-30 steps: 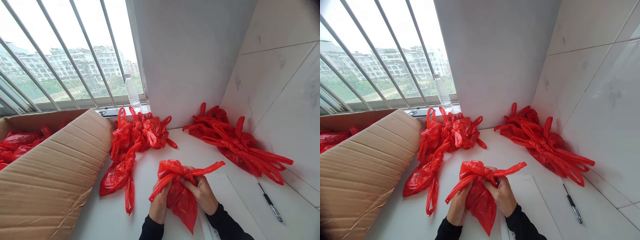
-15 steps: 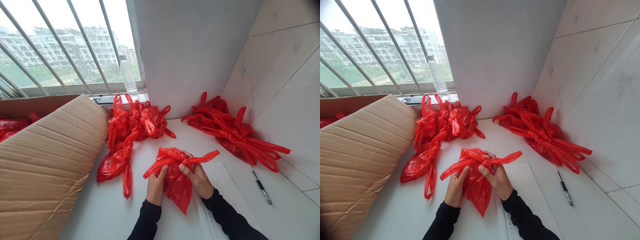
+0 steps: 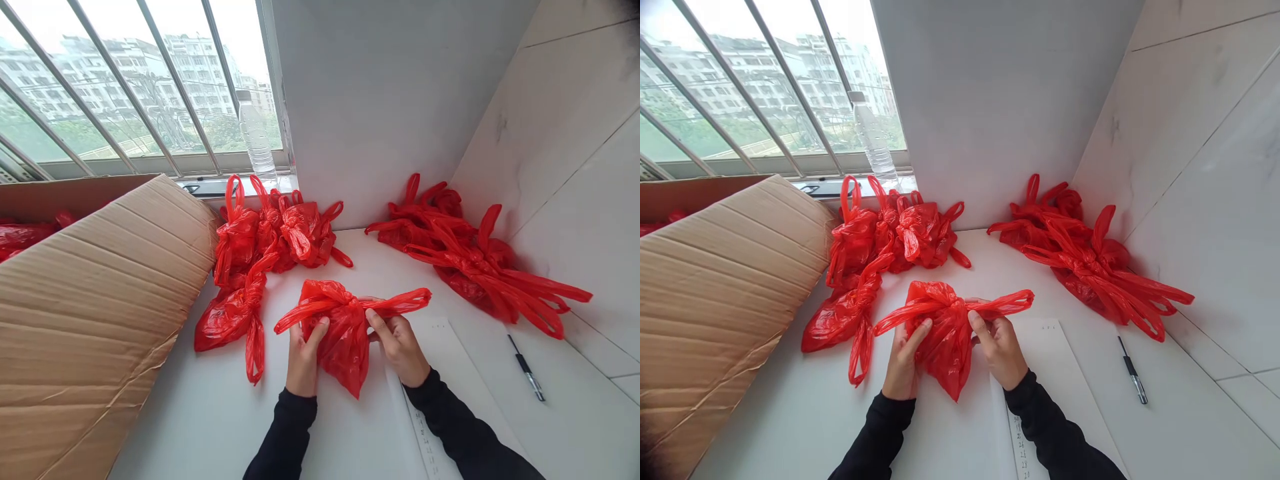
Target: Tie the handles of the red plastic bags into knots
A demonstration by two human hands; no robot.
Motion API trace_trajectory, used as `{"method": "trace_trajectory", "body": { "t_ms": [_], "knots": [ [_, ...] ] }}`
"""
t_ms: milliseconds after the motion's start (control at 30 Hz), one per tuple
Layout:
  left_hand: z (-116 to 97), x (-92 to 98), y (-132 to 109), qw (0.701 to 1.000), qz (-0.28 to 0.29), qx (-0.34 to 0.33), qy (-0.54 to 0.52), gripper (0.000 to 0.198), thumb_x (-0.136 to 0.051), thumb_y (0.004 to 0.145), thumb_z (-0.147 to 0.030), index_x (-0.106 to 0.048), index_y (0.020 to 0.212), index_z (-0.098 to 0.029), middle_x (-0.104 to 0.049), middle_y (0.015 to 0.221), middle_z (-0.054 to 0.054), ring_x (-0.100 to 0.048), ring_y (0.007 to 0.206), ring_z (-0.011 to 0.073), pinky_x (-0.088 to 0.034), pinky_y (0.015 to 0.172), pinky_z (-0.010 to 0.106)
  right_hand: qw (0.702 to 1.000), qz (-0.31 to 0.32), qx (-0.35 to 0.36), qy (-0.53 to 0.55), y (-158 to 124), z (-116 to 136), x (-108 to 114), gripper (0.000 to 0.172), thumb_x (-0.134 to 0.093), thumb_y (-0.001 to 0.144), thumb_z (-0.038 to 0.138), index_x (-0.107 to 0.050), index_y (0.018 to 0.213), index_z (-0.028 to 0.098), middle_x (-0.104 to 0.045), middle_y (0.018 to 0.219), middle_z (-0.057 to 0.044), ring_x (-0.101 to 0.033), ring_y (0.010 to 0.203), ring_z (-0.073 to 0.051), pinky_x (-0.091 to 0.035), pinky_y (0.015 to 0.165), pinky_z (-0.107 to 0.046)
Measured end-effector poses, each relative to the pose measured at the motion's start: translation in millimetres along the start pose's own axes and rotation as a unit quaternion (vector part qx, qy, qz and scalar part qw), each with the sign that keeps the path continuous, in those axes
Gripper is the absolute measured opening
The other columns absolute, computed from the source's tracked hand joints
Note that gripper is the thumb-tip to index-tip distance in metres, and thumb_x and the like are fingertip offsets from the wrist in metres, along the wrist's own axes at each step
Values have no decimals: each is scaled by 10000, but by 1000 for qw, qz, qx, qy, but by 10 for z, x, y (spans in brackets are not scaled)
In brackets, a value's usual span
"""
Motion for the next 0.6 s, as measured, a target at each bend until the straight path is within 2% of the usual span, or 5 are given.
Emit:
{"method": "trace_trajectory", "body": {
  "t_ms": [133, 233, 367, 500, 600],
  "knots": [
    [-128, -67, -84, 989, -15, -78, 122, 709, -660, 854, -480, -385, 1475, -280, -559, 1408, 75, -448, 1377, 267, -349, 1145, 421, 1000, -1, 20, -13, 1, 60, -10, 428, -586, 922, 491, -656, 1232, 205, -714, 1089, -91, -670, 886, -240, -592, 624, -327],
    [-187, -66, -97, 972, 1, -122, 199, 493, -518, 933, -519, -568, 1351, -263, -565, 1393, 74, -421, 1386, 271, -311, 1167, 427, 999, -15, 35, -31, -10, 99, -7, 421, -572, 925, 504, -676, 1212, 215, -695, 1161, -95, -659, 926, -246, -594, 617, -326],
    [-247, 56, -55, 948, -49, -169, 264, 366, -589, 893, -507, -715, 1120, -250, -514, 1418, 67, -371, 1403, 284, -293, 1166, 406, 997, -29, 50, -44, -16, 108, 13, 404, -525, 955, 504, -705, 1173, 214, -712, 1117, -92, -655, 904, -233, -582, 637, -333],
    [-286, 223, -5, 939, -127, -164, 274, 350, -603, 871, -530, -707, 830, -198, -660, 966, 52, -616, 940, 212, -480, 867, 308, 996, -37, 59, -53, -15, 83, 36, 381, -513, 966, 498, -753, 1060, 219, -738, 997, -80, -649, 801, -213, -566, 624, -340],
    [-286, 324, 22, 940, -154, -126, 279, 468, -616, 852, -542, -539, 545, -198, -509, 537, -18, -481, 538, 133, -409, 562, 256, 996, -32, 69, -51, -45, 91, 11, 367, -498, 978, 479, -764, 1015, 228, -739, 1000, -75, -662, 817, -218, -570, 658, -350]
  ]
}}
Point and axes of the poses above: each hand's wrist, its own y-axis towards the middle knuckle, its own x-axis out of the back of the hand, z = x × y, the point moved 5 cm from there along y, towards the middle knuckle
